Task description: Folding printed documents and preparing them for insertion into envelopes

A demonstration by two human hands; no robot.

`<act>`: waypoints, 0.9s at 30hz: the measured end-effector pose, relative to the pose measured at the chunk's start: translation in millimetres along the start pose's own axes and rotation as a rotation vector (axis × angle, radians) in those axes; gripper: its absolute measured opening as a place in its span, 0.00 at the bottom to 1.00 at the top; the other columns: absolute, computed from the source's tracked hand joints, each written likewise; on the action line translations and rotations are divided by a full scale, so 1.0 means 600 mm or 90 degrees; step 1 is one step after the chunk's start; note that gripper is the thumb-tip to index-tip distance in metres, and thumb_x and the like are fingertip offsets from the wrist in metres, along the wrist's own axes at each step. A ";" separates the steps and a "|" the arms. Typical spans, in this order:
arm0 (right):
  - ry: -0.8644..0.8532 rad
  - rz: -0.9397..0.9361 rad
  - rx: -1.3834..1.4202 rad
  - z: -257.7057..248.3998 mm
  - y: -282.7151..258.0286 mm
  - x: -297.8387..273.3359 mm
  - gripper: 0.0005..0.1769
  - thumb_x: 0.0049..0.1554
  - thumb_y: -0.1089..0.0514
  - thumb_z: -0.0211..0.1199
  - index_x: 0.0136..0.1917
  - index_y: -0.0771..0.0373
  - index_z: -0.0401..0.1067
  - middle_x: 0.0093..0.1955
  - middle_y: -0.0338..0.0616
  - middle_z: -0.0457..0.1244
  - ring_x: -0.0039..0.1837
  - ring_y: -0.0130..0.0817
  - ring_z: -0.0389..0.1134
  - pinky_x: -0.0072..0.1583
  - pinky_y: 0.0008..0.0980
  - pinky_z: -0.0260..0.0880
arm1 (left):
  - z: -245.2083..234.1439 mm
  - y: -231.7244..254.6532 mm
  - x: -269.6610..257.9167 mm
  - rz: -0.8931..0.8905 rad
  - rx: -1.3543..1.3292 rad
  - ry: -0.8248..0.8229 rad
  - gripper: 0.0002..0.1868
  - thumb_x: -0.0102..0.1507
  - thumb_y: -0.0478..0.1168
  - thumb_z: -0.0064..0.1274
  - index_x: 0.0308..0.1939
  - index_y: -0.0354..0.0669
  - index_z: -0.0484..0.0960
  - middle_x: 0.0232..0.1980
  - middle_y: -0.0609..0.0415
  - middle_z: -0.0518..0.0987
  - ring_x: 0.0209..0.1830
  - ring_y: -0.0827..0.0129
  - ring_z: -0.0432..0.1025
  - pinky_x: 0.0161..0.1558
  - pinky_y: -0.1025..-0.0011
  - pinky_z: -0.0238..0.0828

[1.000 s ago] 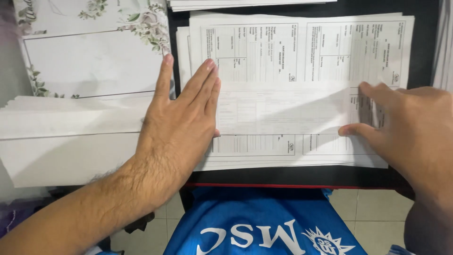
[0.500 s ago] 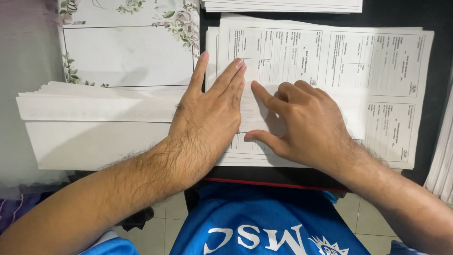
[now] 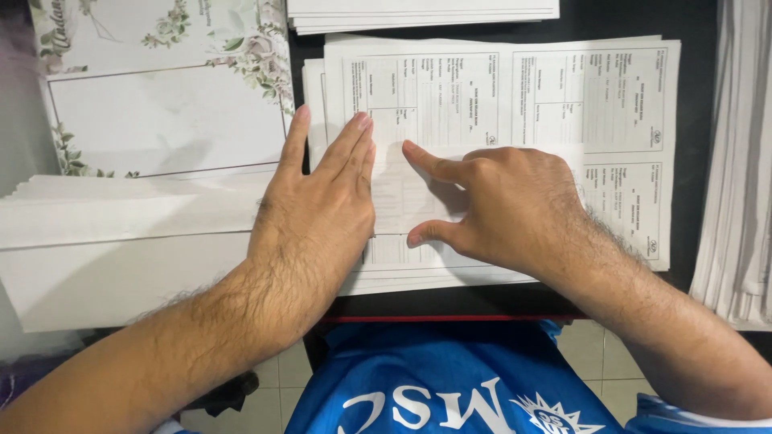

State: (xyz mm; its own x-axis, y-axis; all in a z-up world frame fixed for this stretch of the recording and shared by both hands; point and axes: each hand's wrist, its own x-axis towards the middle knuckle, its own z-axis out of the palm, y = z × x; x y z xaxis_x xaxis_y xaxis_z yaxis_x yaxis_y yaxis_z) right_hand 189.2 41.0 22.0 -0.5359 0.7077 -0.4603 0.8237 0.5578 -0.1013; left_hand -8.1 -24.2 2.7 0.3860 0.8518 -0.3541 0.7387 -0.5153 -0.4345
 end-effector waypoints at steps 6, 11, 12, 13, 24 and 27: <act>-0.099 0.119 -0.022 -0.023 0.039 -0.027 0.58 0.42 0.14 0.63 0.83 0.20 0.53 0.33 0.37 0.73 0.41 0.35 0.74 0.43 0.39 0.77 | 0.018 -0.003 -0.007 -0.021 0.003 0.049 0.44 0.59 0.55 0.39 0.76 0.38 0.58 0.84 0.49 0.54 0.86 0.64 0.39 0.78 0.38 0.27; -0.225 0.318 0.052 -0.059 0.076 -0.064 0.56 0.45 0.22 0.68 0.82 0.16 0.49 0.41 0.30 0.72 0.42 0.26 0.72 0.42 0.29 0.75 | 0.043 -0.001 -0.009 -0.026 0.031 0.095 0.45 0.67 0.68 0.21 0.79 0.40 0.53 0.86 0.49 0.49 0.87 0.63 0.38 0.79 0.37 0.25; -0.254 0.396 0.080 -0.067 0.083 -0.070 0.55 0.45 0.24 0.69 0.82 0.15 0.48 0.55 0.24 0.74 0.50 0.24 0.77 0.44 0.30 0.77 | 0.038 -0.001 -0.009 -0.028 0.032 0.084 0.45 0.66 0.68 0.23 0.78 0.40 0.55 0.85 0.49 0.52 0.86 0.63 0.40 0.78 0.37 0.29; -0.253 0.396 0.081 -0.051 0.101 -0.082 0.55 0.45 0.24 0.69 0.82 0.15 0.48 0.55 0.24 0.74 0.50 0.24 0.77 0.44 0.30 0.77 | 0.029 0.000 -0.007 -0.028 0.033 0.084 0.45 0.66 0.68 0.23 0.78 0.40 0.55 0.85 0.49 0.52 0.86 0.63 0.40 0.78 0.37 0.29; -0.141 0.374 0.030 -0.014 0.136 -0.103 0.52 0.43 0.22 0.68 0.79 0.14 0.57 0.38 0.25 0.73 0.46 0.29 0.73 0.47 0.36 0.76 | 0.020 0.025 0.036 0.035 -0.097 0.173 0.53 0.60 0.77 0.29 0.82 0.55 0.47 0.86 0.49 0.47 0.85 0.56 0.39 0.79 0.39 0.33; -0.149 0.388 0.047 -0.020 0.130 -0.102 0.51 0.44 0.22 0.67 0.79 0.12 0.57 0.38 0.26 0.73 0.46 0.29 0.72 0.48 0.36 0.76 | 0.041 0.005 0.036 0.048 -0.161 0.169 0.59 0.54 0.84 0.31 0.80 0.58 0.51 0.85 0.43 0.43 0.86 0.49 0.34 0.77 0.32 0.23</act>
